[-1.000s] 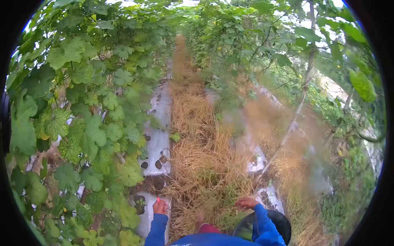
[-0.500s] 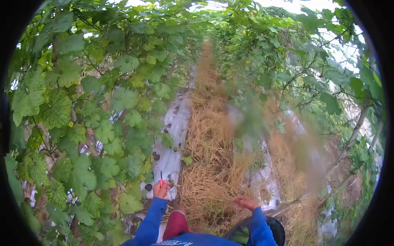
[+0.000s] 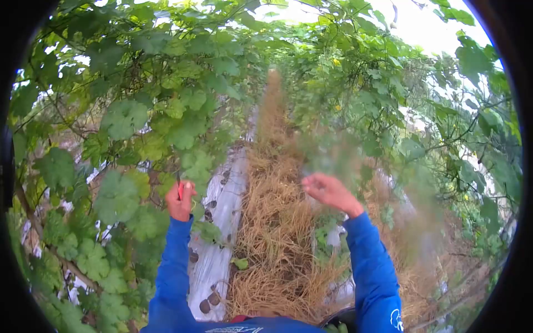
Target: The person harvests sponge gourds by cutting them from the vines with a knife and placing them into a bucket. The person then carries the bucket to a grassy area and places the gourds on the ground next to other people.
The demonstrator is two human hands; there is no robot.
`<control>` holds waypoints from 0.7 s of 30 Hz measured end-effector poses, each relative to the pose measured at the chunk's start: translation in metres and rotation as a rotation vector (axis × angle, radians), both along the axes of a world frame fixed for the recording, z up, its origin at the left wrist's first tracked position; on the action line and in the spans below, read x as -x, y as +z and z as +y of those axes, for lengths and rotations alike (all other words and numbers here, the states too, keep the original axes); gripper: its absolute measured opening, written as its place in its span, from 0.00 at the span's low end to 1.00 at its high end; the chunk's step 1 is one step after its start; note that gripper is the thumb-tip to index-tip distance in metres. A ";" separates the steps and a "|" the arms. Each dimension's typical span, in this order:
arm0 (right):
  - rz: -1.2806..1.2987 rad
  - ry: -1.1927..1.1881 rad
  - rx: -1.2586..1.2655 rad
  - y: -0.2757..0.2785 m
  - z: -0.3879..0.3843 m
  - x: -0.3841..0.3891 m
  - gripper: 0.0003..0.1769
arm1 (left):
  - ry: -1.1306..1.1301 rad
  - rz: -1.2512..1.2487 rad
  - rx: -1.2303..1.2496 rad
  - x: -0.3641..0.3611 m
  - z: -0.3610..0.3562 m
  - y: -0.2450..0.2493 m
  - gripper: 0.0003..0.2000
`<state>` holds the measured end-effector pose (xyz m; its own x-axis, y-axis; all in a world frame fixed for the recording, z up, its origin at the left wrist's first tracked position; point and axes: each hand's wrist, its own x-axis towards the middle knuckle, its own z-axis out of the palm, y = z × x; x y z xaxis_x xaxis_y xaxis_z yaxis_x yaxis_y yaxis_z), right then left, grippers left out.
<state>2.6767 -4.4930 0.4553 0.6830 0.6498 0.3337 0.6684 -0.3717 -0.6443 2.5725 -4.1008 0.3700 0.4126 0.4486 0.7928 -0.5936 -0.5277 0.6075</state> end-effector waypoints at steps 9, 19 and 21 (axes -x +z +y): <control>-0.615 0.091 -0.003 0.192 0.080 -0.132 0.16 | -0.001 -0.218 -0.293 -0.125 0.009 0.204 0.12; -1.161 0.214 -0.123 0.316 0.136 -0.240 0.24 | 0.174 -0.349 -0.408 -0.237 -0.032 0.409 0.15; -1.248 0.176 -0.080 0.332 0.138 -0.259 0.22 | 0.240 -0.478 -0.368 -0.262 -0.043 0.441 0.15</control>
<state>2.9352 -4.3551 0.7870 -0.2176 0.6476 0.7302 0.8729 -0.2056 0.4425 2.8344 -4.1435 0.8107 -0.1017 0.1485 0.9837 -0.5931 -0.8029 0.0599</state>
